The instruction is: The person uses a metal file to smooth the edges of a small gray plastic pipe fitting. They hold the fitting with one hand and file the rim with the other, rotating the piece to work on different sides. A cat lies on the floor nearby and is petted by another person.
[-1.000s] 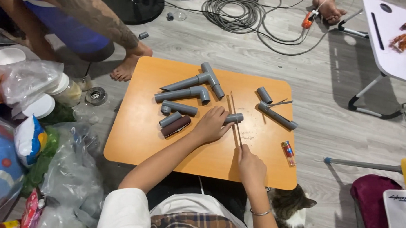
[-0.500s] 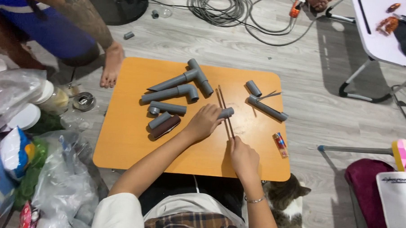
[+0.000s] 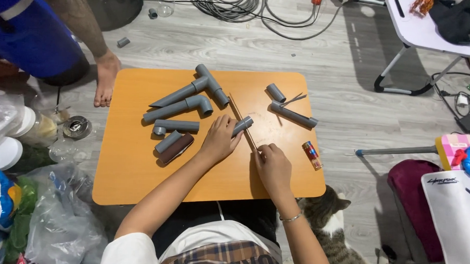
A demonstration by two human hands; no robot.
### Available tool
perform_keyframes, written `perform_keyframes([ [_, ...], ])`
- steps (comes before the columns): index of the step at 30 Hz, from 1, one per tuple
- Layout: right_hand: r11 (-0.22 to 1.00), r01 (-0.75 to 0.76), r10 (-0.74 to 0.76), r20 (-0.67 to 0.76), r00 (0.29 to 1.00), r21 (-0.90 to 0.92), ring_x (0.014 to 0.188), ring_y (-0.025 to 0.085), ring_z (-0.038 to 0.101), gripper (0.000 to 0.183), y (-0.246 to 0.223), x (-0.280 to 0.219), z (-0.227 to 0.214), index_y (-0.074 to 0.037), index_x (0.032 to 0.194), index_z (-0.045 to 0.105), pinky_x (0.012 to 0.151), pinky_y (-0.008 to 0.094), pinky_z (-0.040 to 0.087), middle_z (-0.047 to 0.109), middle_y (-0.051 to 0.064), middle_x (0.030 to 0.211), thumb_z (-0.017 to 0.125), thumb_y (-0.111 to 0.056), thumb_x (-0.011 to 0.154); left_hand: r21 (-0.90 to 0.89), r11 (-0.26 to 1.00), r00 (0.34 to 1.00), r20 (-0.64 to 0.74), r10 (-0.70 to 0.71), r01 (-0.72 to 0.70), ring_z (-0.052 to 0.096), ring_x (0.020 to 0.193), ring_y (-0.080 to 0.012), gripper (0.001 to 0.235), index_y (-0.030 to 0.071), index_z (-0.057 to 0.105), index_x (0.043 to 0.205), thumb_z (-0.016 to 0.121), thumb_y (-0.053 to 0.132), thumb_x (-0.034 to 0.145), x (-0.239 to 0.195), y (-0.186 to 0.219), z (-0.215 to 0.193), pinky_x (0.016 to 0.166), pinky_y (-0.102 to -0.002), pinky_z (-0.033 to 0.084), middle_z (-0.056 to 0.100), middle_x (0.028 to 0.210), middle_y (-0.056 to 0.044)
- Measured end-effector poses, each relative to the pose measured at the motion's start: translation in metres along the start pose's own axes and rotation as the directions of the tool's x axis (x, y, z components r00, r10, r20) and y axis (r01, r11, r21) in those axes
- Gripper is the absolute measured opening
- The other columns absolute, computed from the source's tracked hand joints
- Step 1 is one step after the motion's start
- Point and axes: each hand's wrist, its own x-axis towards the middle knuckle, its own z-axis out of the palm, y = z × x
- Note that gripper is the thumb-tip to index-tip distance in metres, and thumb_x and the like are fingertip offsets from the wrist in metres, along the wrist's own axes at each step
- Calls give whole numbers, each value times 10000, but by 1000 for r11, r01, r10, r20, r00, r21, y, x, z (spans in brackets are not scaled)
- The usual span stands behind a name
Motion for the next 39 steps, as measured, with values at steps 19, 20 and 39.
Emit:
perform_keyframes([
  [19, 998, -63, 64, 46, 997, -22, 605, 179, 656, 191, 5, -40, -3, -124, 802, 665, 541, 281, 551, 544, -6, 638, 636, -254, 939, -22, 999, 998, -39, 49, -50, 561, 865, -268, 330, 31, 647, 1062, 656, 321, 905, 1, 3, -1, 783, -359, 493, 502, 850, -83],
  [20, 998, -49, 51, 32, 998, -35, 605, 188, 661, 177, 4, -42, -3, -121, 804, 664, 532, 290, 553, 544, -2, 634, 645, -243, 930, -16, 999, 998, -46, 48, -49, 563, 859, -265, 327, 31, 647, 1066, 654, 319, 911, 1, 4, -2, 780, -355, 492, 507, 850, -83],
  [39, 997, -80, 78, -107, 991, -9, 623, 197, 654, 169, -10, -39, 1, -124, 808, 658, 525, 293, 544, 528, -1, 647, 655, -244, 928, -130, 990, 998, -27, 58, -61, 543, 855, -284, 354, 11, 654, 1100, 656, 306, 905, 2, 7, 0, 805, -372, 492, 483, 837, -89],
])
